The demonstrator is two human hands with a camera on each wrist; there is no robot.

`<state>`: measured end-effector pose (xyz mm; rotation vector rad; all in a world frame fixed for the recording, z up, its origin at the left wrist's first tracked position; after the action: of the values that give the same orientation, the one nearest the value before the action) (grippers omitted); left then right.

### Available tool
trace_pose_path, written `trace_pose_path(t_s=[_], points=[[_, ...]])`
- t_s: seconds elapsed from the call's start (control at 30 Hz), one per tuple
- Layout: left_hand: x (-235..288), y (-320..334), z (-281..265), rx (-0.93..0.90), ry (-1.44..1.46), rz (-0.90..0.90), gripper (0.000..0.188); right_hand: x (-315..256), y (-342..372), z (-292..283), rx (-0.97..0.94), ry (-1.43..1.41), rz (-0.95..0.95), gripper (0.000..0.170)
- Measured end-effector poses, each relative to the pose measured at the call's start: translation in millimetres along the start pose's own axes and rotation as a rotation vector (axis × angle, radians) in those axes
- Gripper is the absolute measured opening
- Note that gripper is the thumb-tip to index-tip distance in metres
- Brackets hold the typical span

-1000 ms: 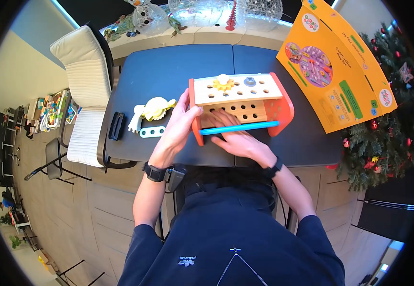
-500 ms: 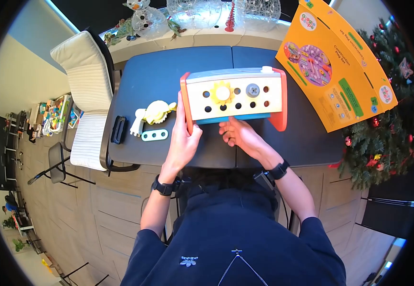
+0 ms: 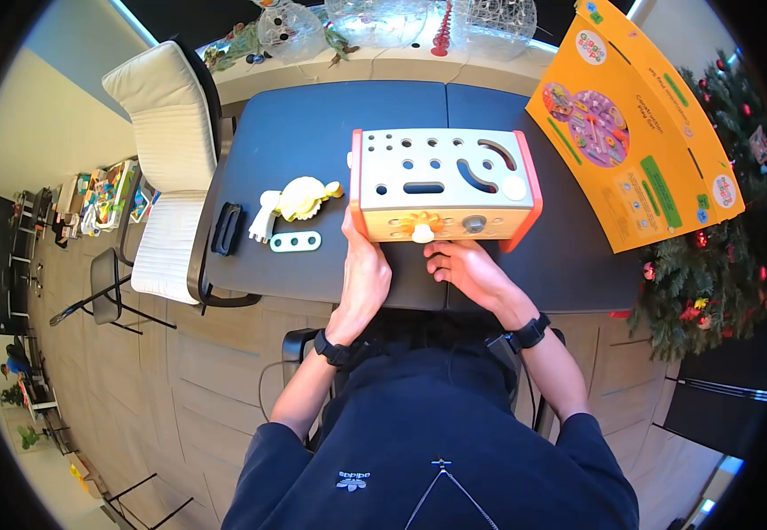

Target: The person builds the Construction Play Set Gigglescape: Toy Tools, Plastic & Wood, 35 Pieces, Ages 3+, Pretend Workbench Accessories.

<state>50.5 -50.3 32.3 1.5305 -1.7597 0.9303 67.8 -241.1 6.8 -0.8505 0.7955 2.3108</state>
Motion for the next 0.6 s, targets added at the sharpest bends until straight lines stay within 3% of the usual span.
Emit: trace_pose_path(t_s=[0.1, 0.2, 0.27, 0.33, 0.43, 0.6], points=[[8.4, 6.7, -6.7, -0.07, -0.003, -0.064, 0.073, 1.1, -7.9, -3.1, -0.02, -0.071, 0.007, 0.02], [1.4, 14.2, -35.0, -0.094, -0.233, 0.017, 0.079, 2.2, -18.1, -14.0, -0.038, -0.022, 0.005, 0.025], [-6.5, 18.5, -63.4, -0.04, -0.385, -0.069, 0.057, -2.3, -13.7, -4.8, -0.044, 0.095, 0.094, 0.028], [-32.3, 25.2, -82.1, -0.05, -0.625, -0.175, 0.047, -3.8, -7.9, -0.2, -0.085, 0.249, 0.186, 0.03], [-59.4, 37.4, -91.0, -0.056, -0.756, -0.194, 0.042, -7.3, 0.1, 9.1, -0.148, 0.507, 0.237, 0.033], [-58.2, 32.8, -83.7, -0.097, -0.708, -0.2, 0.04, -16.4, 12.3, 36.2, -0.246, 0.901, 0.243, 0.035]])
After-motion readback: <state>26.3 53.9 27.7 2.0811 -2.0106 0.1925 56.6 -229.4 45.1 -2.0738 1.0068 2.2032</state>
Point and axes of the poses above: each hand's wrist, its own y-axis away from the middle knuckle, its own z-axis out of the palm, x = y × z, the point moved 6 cm from there along -y, towards the middle knuckle, and after that the axes turned 13 degrees about -x, right-handed, at the moved point
